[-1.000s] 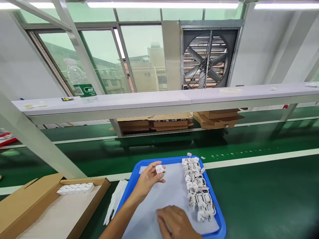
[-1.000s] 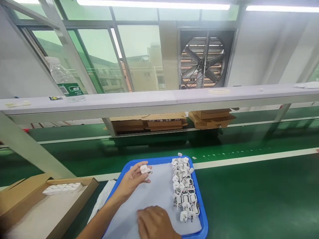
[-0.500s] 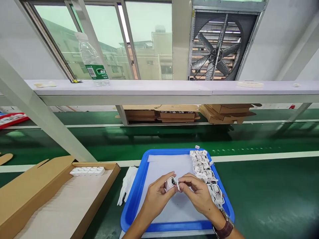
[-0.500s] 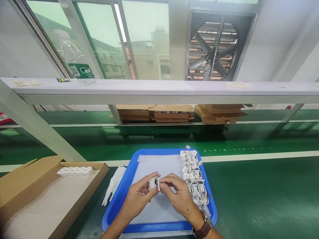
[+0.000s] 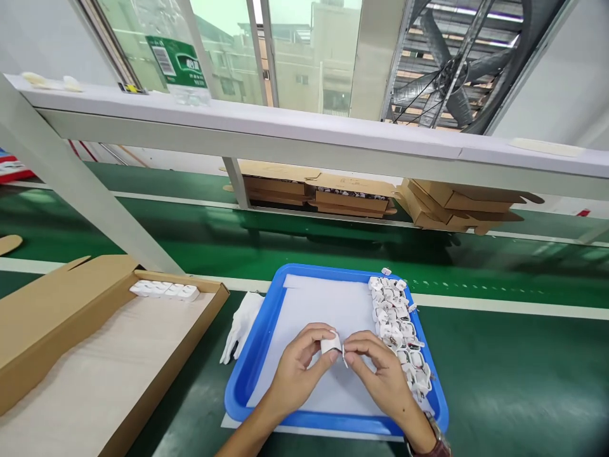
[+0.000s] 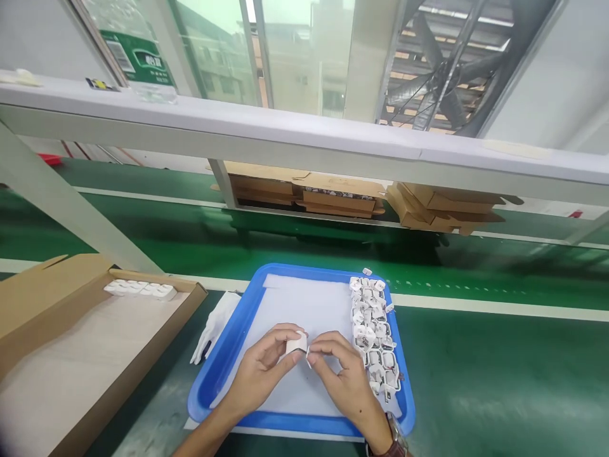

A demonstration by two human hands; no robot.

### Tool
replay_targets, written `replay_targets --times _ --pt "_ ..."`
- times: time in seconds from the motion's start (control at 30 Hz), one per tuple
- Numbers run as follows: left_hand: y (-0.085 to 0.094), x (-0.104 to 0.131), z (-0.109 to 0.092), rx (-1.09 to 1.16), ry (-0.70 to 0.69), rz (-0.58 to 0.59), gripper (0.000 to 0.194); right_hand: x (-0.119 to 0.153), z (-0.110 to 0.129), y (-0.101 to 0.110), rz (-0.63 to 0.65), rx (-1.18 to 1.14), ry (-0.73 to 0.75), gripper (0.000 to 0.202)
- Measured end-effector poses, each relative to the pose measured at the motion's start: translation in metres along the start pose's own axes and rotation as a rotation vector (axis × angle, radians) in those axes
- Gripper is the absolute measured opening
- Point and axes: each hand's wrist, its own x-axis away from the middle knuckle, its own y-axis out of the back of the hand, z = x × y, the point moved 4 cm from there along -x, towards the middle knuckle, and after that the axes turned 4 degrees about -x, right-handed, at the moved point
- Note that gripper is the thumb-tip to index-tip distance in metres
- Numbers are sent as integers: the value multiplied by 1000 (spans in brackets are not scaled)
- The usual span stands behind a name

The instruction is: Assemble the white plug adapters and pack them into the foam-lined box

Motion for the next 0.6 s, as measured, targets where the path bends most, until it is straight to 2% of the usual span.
replay_targets --times 0.1,0.3,0.47,0.6 --pt "-1 1 0 -74 1 30 28 0 4 1 -15 53 68 15" --pt "-2 0 5 -69 14 -21 17 5 8 -3 -61 133 186 23" --pt "1 -2 7 93 84 -59 17 10 12 -12 135 189 270 45" --pt "0 -3 7 200 161 -44 16 9 16 -8 321 222 289 56"
